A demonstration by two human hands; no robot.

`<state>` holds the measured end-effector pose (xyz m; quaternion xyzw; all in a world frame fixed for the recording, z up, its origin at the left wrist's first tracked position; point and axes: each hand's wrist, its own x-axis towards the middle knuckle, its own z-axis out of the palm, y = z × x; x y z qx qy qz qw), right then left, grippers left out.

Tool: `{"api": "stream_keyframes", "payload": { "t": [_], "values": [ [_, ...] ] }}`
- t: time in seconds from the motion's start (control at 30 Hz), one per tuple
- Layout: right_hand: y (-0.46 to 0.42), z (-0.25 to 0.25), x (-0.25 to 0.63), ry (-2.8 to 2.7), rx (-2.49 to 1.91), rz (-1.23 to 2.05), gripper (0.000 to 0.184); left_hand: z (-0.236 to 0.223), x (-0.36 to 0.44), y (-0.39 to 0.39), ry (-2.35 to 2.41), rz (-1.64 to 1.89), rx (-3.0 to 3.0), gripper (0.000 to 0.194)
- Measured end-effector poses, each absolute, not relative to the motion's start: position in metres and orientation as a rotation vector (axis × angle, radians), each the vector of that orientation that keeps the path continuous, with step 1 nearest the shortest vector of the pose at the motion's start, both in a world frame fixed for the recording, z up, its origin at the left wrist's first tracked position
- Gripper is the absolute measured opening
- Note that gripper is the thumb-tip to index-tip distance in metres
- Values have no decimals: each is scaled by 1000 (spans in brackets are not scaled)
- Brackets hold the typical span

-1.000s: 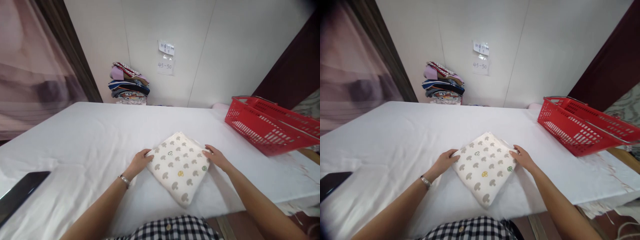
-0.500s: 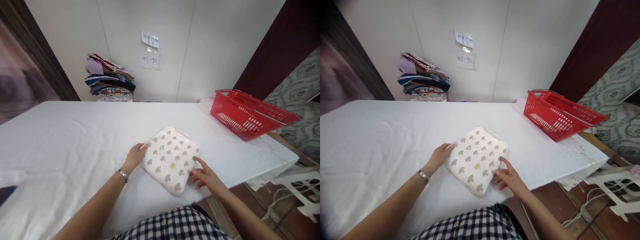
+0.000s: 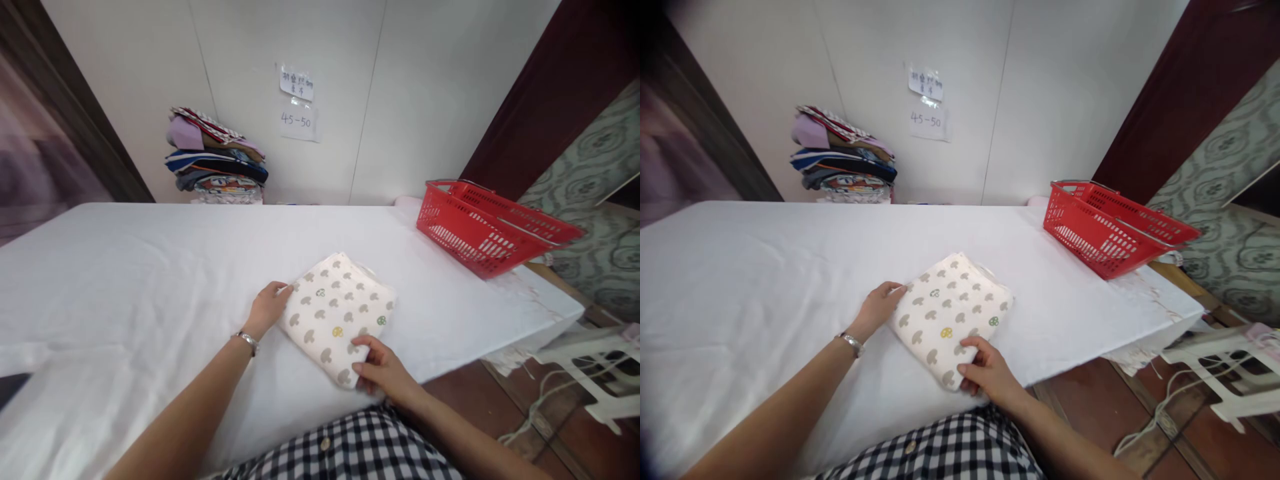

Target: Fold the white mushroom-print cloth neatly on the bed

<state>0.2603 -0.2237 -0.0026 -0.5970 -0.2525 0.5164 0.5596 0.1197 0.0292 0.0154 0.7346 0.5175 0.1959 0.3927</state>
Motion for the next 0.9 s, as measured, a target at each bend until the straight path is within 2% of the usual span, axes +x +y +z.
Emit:
{"api": "stream_keyframes", "payload": {
  "t": [0.27, 0.43, 0.5, 0.63, 0.7, 0.9],
  "values": [
    [-224, -6, 259, -602, -1414, 1213, 51, 20, 121, 30, 1292, 498, 1935, 32],
    [-227, 12, 269, -832, -1582, 1317, 59, 18, 122, 34, 1341, 368, 2015, 31],
    [-225, 22, 288, -929, -1646, 1149, 56, 16, 120, 33, 1327, 388, 2002, 33],
    [-205, 35, 350, -1016, -1815, 451, 41, 12, 113, 24, 1361, 546, 1913, 48],
    [-190, 33, 381, -1052, -1990, 294, 42, 11, 108, 19, 1363, 609, 1831, 57],
    [-156, 25, 430, -1008, -2199, 796, 68, 24, 81, -3, 1246, 650, 1209, 70]
  ]
}}
